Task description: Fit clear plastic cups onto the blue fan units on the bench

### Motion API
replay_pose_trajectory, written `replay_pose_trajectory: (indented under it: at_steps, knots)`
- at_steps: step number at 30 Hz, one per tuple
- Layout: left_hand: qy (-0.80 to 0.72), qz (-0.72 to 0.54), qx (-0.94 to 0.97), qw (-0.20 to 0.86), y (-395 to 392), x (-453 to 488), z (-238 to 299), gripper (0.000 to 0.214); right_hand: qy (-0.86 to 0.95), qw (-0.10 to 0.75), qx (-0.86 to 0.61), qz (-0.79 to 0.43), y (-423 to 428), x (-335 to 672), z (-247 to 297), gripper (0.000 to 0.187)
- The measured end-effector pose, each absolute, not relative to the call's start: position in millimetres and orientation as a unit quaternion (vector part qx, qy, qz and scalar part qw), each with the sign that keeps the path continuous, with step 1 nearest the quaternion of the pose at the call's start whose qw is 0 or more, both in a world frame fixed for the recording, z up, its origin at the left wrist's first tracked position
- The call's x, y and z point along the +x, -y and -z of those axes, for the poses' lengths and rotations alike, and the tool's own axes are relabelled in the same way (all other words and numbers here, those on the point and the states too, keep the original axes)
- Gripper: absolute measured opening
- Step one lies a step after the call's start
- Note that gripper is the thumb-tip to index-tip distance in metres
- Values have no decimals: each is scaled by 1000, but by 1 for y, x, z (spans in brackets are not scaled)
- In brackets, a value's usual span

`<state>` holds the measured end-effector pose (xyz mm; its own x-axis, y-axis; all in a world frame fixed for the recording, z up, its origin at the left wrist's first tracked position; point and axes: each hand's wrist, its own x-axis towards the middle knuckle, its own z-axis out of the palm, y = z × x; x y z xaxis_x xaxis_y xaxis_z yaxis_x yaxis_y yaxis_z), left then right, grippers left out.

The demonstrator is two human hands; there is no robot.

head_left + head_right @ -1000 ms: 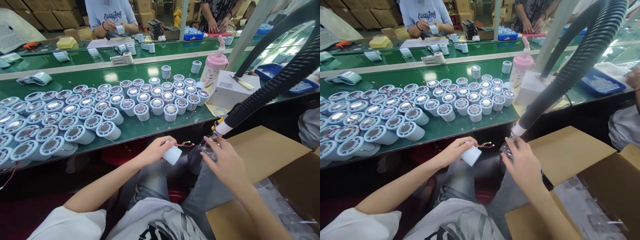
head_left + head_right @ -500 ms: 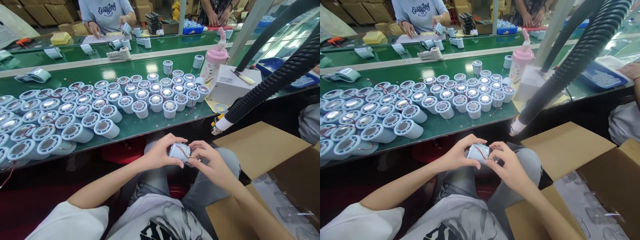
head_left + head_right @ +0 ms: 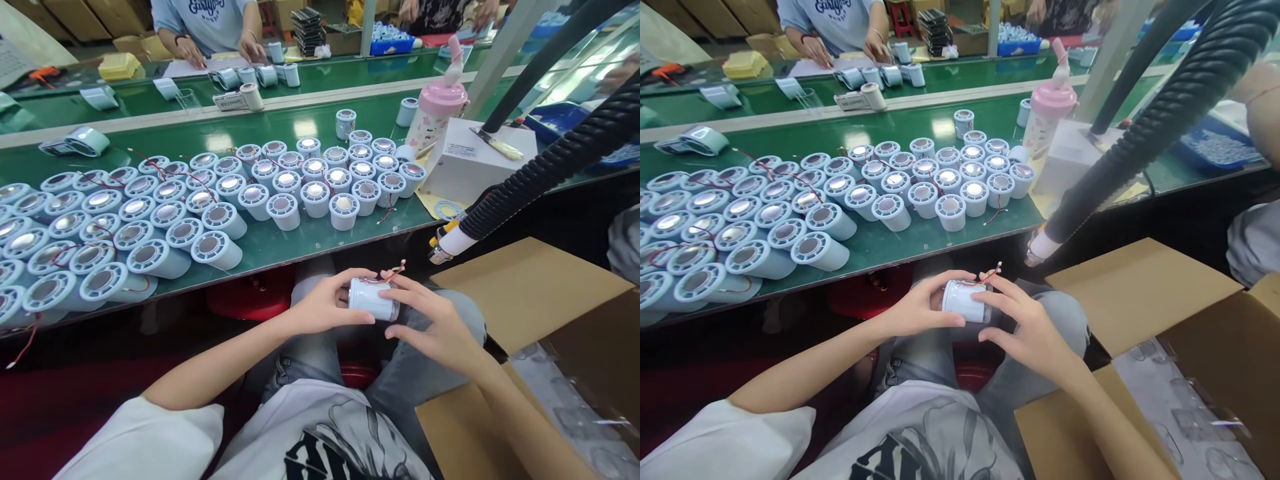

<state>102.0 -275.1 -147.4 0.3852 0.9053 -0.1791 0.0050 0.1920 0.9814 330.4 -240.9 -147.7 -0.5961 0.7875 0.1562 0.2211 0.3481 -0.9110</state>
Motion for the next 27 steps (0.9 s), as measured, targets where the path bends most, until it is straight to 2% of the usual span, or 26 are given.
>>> replay_pose_trajectory:
  at_steps: [1,3,10,21,27]
  knots:
    - [-428,-349,520,652,276,102,146,71,786,297,-327,-433,242,332,148,44]
    - [-427,-338,529,652,276,100,141,72,791,295,-322,-428,244,334,149,41]
    - [-412,-337,608,589,279,94,128,78,699,275,-323,-575,244,337,144,42]
    - [-391,-334,656,552,281,92,127,76,574,249,-327,-708,245,334,140,38]
    - [-392,-321,683,527,281,90,125,74,532,234,-346,-737,246,331,142,37]
